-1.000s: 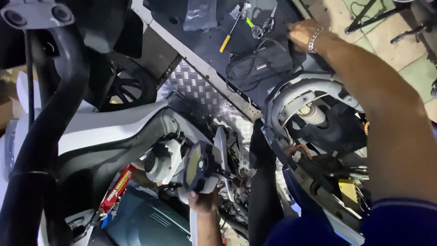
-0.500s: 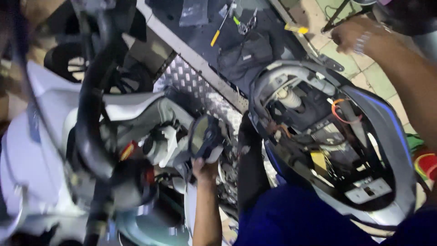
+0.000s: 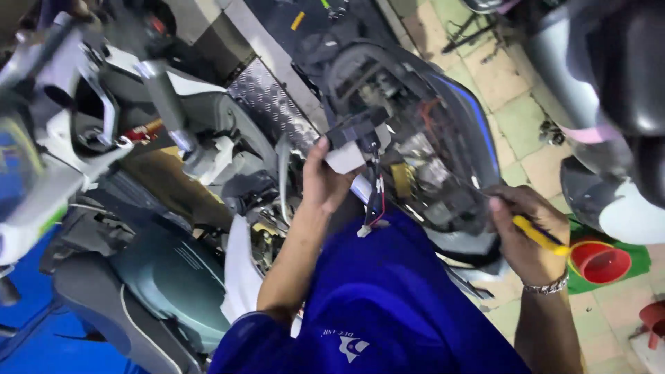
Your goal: Installing a digital dashboard meter onto a motorcycle using a glue gun and screwdriver
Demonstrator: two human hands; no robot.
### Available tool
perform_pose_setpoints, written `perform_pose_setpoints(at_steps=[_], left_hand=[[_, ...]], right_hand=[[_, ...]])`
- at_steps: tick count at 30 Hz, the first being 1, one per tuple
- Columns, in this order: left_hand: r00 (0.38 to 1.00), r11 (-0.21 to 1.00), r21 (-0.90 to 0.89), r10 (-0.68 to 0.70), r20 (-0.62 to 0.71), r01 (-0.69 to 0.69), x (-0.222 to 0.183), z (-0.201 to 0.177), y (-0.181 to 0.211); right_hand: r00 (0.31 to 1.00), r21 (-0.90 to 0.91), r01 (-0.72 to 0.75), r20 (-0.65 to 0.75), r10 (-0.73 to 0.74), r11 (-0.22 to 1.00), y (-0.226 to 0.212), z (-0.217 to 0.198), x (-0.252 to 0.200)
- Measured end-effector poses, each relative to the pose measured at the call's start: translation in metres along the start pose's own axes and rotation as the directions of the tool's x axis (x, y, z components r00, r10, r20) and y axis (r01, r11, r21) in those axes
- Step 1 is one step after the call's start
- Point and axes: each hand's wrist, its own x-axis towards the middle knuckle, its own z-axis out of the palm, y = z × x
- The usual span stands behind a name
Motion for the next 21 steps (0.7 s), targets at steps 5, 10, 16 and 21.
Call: perform_pose_setpoints(at_steps=[5,10,16,21], left_hand=[[0.999,0.999,-0.015,-0.041,0.029,0.041,-0.057,0.065,-0.061],[0.974,0.993,-0.101,-0.033,0.226,0.057,-0.095,0.089,-0.103],[0.915,0.968,-0.124,-0.16,0.369,0.22,-0.135,0.117,-0.128],[0.92,0.996,0.09,-0.056,0.388,0.022,-0.15,0.114,-0.136]], right_hand=[[0.958,0.592,0.11,0.149,-0.243,0.799,0.018,-0.08,-0.078],[0.958,0.723,0.061,0.152,-0.245,0.688,0.043,-0.105,-0.153],[0.945,0.209,0.315,-0.155,-0.287,0.926,0.034,-0.103,-0.188],[0.893,0.08,0.432,-0.174,-0.414,0.898,0.024,-0.115,-0.196]])
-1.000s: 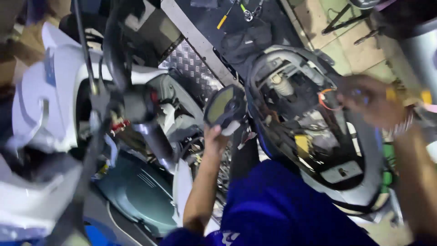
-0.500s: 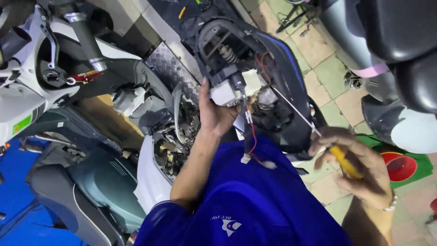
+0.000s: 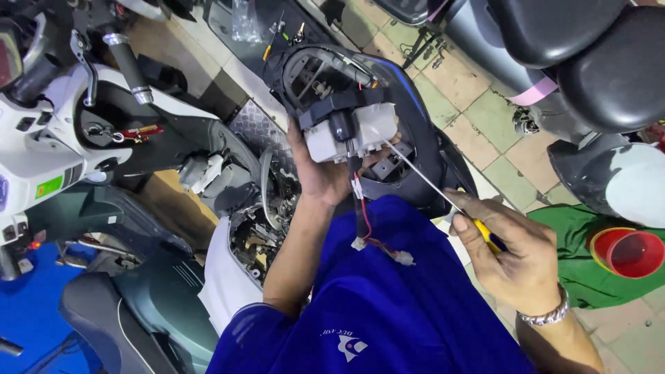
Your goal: Installing a digital dashboard meter onto a motorcycle using a glue gun and screwdriver
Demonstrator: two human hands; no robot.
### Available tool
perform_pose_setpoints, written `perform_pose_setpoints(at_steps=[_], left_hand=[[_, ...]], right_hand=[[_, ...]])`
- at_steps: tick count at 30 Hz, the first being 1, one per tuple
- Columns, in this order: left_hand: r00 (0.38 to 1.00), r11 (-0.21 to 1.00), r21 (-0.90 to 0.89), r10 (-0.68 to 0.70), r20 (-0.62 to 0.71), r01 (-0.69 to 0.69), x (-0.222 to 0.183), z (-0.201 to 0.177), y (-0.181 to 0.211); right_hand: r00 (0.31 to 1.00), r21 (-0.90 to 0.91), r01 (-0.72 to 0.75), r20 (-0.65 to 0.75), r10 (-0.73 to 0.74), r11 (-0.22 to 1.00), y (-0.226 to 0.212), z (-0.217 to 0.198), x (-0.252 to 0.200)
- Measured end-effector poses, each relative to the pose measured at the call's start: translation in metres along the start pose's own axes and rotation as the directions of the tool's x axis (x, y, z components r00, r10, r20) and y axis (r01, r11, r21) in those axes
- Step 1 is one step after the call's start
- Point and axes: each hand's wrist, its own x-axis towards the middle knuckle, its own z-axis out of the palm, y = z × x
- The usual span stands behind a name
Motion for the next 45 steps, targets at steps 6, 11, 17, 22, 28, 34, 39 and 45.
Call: perform_pose_setpoints(at_steps=[6,11,17,22,28,34,39,45], left_hand=[[0.912,0.912,0.16,0.336,0.234,-0.377,0.003,0.007,-0.003],[0.73,0.583,0.465,0.388,0.562,-0.667,-0.005,0.014,0.004],[0.727,0.41,0.6,0.379,0.573,-0.687,-0.018,0.028,0.013],[0.716,0.327,0.641,0.403,0.571,-0.695,-0.026,0.046,0.013],[0.649,0.111,0.681,0.445,0.617,-0.724,-0.032,0.063,0.011],[0.631,0.143,0.651,0.465,0.621,-0.746,-0.031,0.065,0.003],[0.604,0.129,0.641,0.514,0.609,-0.756,-0.031,0.067,-0.004],[0.603,0.173,0.617,0.518,0.606,-0.768,-0.031,0.07,-0.004]], right_hand=[[0.984,0.594,-0.033,-0.123,0.131,0.804,0.079,0.049,-0.03],[0.974,0.568,0.095,-0.224,0.043,0.818,0.056,0.077,0.015],[0.954,0.612,0.193,-0.301,0.0,0.767,0.033,0.087,0.049],[0.943,0.592,0.207,-0.333,0.002,0.779,0.034,0.092,0.059],[0.935,0.499,0.187,-0.355,0.002,0.846,0.047,0.093,0.057],[0.929,0.566,0.213,-0.369,0.014,0.796,0.04,0.091,0.055],[0.922,0.556,0.243,-0.387,-0.012,0.794,0.04,0.093,0.05],[0.916,0.562,0.264,-0.4,-0.023,0.784,0.038,0.094,0.05]])
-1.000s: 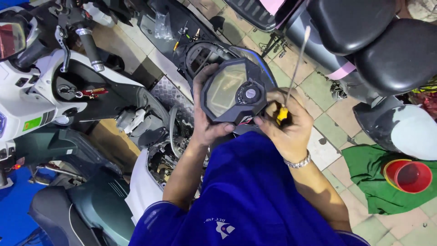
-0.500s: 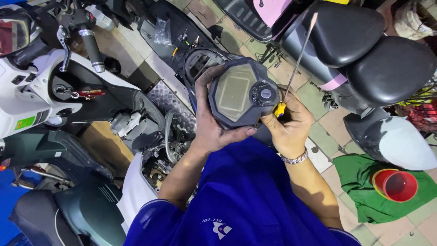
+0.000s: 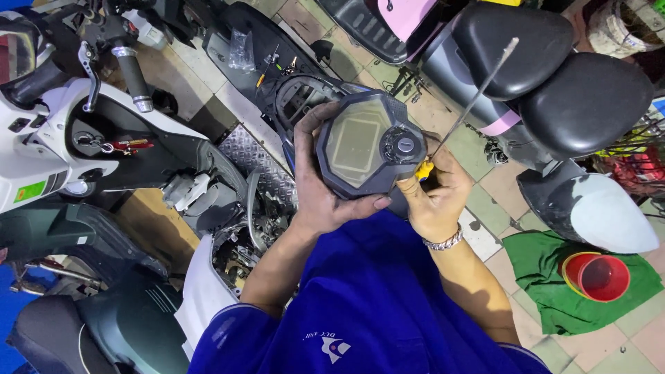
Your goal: Installing a digital dashboard meter onto a motorcycle using a glue gun and screwdriver
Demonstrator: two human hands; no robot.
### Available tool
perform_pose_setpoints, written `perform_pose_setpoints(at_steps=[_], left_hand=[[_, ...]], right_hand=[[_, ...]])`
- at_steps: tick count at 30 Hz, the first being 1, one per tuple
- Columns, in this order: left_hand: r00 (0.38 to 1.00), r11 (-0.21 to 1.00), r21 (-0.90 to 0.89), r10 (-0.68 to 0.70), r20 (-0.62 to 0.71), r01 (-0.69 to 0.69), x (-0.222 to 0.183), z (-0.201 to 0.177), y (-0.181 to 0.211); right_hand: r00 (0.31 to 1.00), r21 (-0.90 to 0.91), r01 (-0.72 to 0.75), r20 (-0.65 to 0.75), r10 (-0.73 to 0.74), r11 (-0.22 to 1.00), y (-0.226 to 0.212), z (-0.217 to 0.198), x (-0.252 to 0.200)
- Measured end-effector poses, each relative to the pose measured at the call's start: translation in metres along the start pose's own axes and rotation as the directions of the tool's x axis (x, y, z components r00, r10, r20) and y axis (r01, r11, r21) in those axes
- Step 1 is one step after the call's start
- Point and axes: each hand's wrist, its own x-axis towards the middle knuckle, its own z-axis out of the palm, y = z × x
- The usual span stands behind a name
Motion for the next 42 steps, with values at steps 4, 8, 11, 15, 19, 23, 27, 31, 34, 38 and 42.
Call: perform_pose_setpoints(at_steps=[4,8,11,15,19,23,27,31,34,38,42], left_hand=[[1.0,1.0,0.011,-0.009,0.02,0.008,0.003,0.001,0.0],[0.999,0.999,0.046,-0.004,0.032,0.003,0.007,-0.001,0.003],[0.999,1.0,0.028,-0.001,0.036,0.001,0.009,0.002,0.005],[0.998,1.0,0.014,-0.024,0.05,0.023,0.011,0.005,0.009],[0.997,0.999,0.03,-0.027,0.068,0.025,0.014,0.004,0.015],[0.994,0.999,0.048,-0.025,0.109,0.02,0.018,0.004,0.014],[0.979,0.995,0.086,-0.065,0.192,0.049,0.029,-0.003,0.037],[0.972,0.989,0.147,-0.036,0.234,0.001,0.036,-0.006,0.041],[0.953,0.974,0.21,0.022,0.304,-0.089,0.037,-0.011,0.034],[0.883,0.919,0.256,0.167,0.438,-0.301,0.036,-0.011,0.026],[0.858,0.906,0.253,0.186,0.479,-0.338,0.034,-0.012,0.02]], right_hand=[[1.0,0.01,-0.011,0.007,0.011,1.0,-0.003,-0.002,0.003],[1.0,-0.001,-0.012,0.016,0.012,1.0,-0.003,-0.002,0.006],[1.0,0.002,0.005,0.008,-0.005,1.0,-0.002,-0.004,0.005],[1.0,0.004,0.013,-0.022,-0.013,1.0,0.004,-0.007,-0.001],[1.0,0.012,0.013,-0.029,-0.013,1.0,-0.003,-0.004,0.004],[1.0,0.013,0.007,-0.016,-0.007,1.0,-0.004,-0.012,0.009],[0.998,-0.134,-0.02,0.053,0.027,0.991,-0.02,-0.023,0.018],[0.995,-0.095,-0.081,0.041,0.085,0.992,-0.043,-0.025,0.034],[0.95,0.242,-0.306,0.148,0.277,0.921,-0.056,-0.035,0.049],[0.915,0.172,-0.34,0.287,0.283,0.925,-0.068,-0.045,0.054],[0.883,0.026,-0.361,0.331,0.332,0.932,-0.066,-0.049,0.051]])
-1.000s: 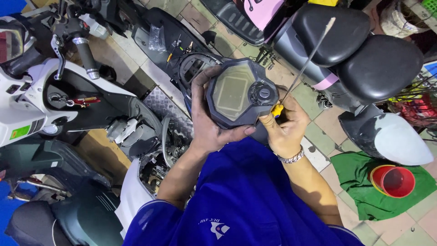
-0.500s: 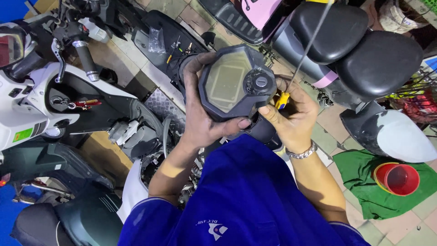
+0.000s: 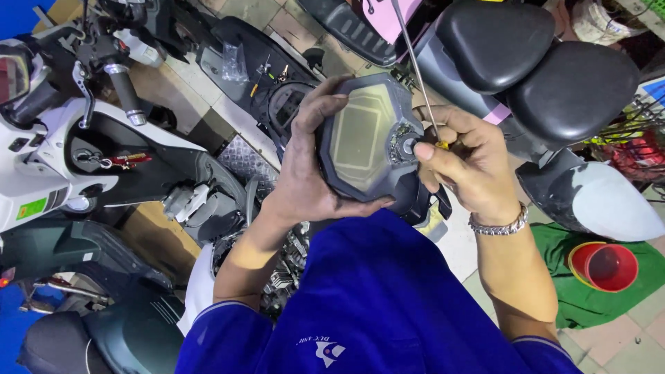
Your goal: Installing a digital dashboard meter onto a motorcycle using a glue gun and screwdriver
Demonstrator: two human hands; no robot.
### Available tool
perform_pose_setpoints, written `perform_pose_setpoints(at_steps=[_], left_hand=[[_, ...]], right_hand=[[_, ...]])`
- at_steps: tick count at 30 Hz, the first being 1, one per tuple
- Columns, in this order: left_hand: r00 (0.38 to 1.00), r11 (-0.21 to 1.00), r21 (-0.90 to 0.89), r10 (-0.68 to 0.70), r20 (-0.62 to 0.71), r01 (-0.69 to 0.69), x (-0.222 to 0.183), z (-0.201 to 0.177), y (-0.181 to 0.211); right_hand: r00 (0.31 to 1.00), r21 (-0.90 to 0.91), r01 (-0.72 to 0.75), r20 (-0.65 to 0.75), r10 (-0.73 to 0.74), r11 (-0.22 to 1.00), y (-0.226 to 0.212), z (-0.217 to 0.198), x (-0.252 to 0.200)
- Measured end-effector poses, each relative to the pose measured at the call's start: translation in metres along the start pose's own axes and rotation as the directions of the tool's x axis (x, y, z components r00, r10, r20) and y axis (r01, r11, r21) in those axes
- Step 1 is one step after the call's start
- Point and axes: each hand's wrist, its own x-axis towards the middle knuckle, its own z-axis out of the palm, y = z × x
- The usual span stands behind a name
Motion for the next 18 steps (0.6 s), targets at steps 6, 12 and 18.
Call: perform_pose_setpoints(at_steps=[6,12,18], left_hand=[[1.0,1.0,-0.003,-0.009,0.012,0.009,0.0,-0.001,0.004],[1.0,1.0,-0.012,-0.022,0.001,0.022,-0.001,0.0,0.002],[0.999,0.998,-0.049,-0.029,0.028,0.03,-0.003,0.002,-0.002]], right_hand=[[0.996,0.081,-0.064,-0.062,0.069,0.995,0.012,0.004,0.0],[0.991,0.249,-0.094,-0.067,0.114,0.964,0.013,0.005,-0.001],[0.983,0.307,-0.126,-0.091,0.161,0.943,0.013,0.006,0.0]])
